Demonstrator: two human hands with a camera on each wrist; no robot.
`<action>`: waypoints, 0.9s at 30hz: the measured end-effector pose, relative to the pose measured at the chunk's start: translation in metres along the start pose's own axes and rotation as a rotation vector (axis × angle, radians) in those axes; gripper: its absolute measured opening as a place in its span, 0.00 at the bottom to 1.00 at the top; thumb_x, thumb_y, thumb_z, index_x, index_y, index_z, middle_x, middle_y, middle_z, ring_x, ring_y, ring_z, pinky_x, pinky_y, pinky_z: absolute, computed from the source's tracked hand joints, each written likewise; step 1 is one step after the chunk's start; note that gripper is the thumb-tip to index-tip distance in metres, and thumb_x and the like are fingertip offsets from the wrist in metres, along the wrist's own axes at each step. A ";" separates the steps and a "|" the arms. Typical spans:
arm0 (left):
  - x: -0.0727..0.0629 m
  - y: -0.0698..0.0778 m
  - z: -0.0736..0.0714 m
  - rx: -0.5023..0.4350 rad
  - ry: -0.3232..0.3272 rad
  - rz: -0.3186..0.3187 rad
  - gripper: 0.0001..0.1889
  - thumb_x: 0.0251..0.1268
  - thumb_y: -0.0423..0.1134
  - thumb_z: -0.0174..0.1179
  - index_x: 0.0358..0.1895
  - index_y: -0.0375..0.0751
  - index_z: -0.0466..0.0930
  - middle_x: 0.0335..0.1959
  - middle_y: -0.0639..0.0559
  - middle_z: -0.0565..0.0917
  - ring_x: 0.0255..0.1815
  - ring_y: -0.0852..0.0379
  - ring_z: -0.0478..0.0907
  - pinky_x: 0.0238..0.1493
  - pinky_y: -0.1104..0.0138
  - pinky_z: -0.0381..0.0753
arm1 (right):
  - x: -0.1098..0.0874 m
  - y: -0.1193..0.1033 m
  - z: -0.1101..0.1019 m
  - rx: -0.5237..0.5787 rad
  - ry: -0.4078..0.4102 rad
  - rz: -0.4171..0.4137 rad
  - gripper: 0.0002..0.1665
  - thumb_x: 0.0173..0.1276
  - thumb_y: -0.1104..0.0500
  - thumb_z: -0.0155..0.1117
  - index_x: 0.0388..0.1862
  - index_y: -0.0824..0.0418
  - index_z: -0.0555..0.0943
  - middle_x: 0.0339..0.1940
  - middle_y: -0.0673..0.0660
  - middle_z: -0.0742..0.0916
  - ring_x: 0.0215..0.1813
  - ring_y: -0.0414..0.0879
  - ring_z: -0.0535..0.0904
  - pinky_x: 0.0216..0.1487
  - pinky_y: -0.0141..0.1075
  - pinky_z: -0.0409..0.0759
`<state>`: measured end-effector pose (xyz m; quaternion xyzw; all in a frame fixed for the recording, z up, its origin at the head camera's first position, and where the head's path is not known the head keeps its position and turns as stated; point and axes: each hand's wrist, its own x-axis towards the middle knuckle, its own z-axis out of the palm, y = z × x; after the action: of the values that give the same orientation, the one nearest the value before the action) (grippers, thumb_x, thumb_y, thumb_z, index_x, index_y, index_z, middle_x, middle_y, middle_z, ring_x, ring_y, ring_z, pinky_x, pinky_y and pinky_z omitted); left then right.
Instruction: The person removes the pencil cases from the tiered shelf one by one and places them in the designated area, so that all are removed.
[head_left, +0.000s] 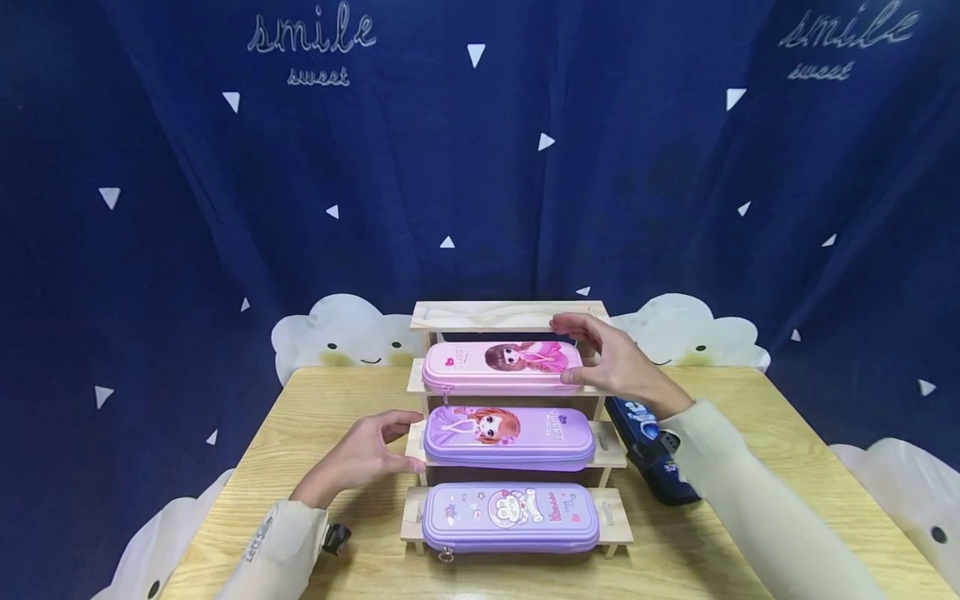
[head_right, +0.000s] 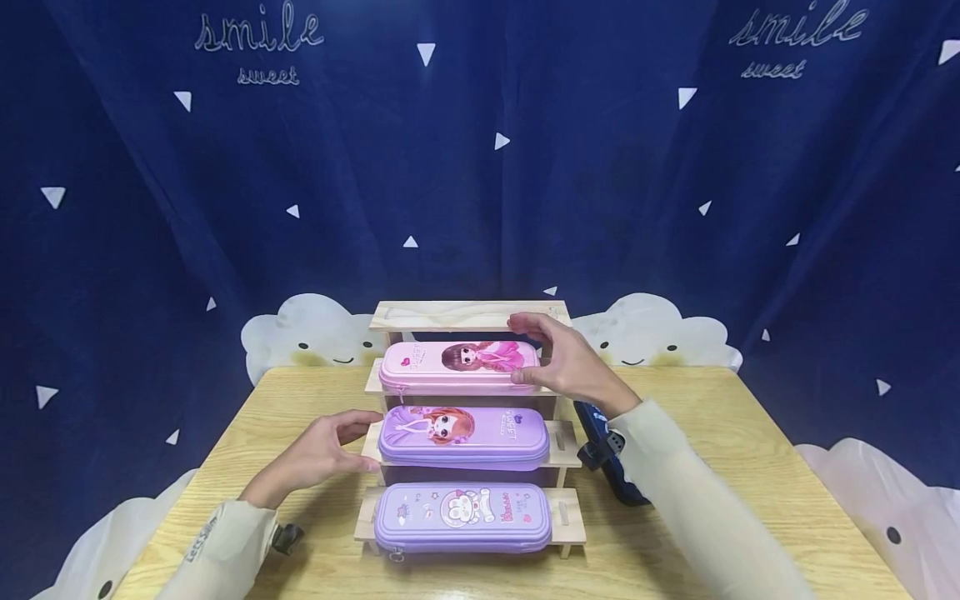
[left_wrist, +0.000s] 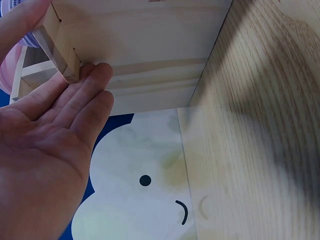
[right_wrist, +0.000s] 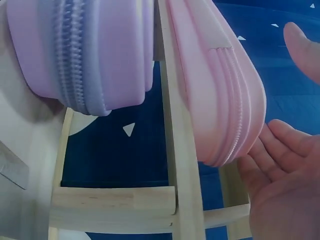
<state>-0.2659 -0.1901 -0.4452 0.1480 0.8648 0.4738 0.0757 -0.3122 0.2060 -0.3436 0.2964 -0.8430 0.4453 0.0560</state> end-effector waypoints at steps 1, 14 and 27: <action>0.000 0.000 0.000 0.001 -0.001 0.001 0.40 0.44 0.47 0.82 0.65 0.43 0.77 0.65 0.44 0.82 0.69 0.41 0.77 0.74 0.48 0.74 | 0.000 0.000 0.000 0.002 -0.006 -0.002 0.49 0.52 0.62 0.79 0.73 0.61 0.68 0.72 0.62 0.77 0.75 0.58 0.72 0.80 0.54 0.63; 0.000 0.001 0.000 -0.002 0.003 0.007 0.40 0.44 0.46 0.82 0.65 0.42 0.78 0.65 0.43 0.82 0.69 0.40 0.77 0.73 0.48 0.74 | -0.001 0.008 0.010 -0.062 -0.055 0.011 0.48 0.52 0.55 0.81 0.72 0.58 0.71 0.71 0.57 0.79 0.71 0.53 0.75 0.74 0.29 0.70; 0.001 -0.002 0.001 -0.003 -0.001 0.032 0.40 0.45 0.45 0.81 0.65 0.39 0.77 0.65 0.41 0.81 0.68 0.39 0.77 0.73 0.48 0.74 | 0.007 0.013 0.015 -0.094 -0.100 0.078 0.46 0.53 0.53 0.79 0.72 0.56 0.72 0.70 0.58 0.80 0.68 0.54 0.76 0.75 0.55 0.70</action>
<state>-0.2665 -0.1900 -0.4475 0.1621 0.8616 0.4761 0.0685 -0.3221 0.1969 -0.3591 0.2824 -0.8755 0.3920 0.0103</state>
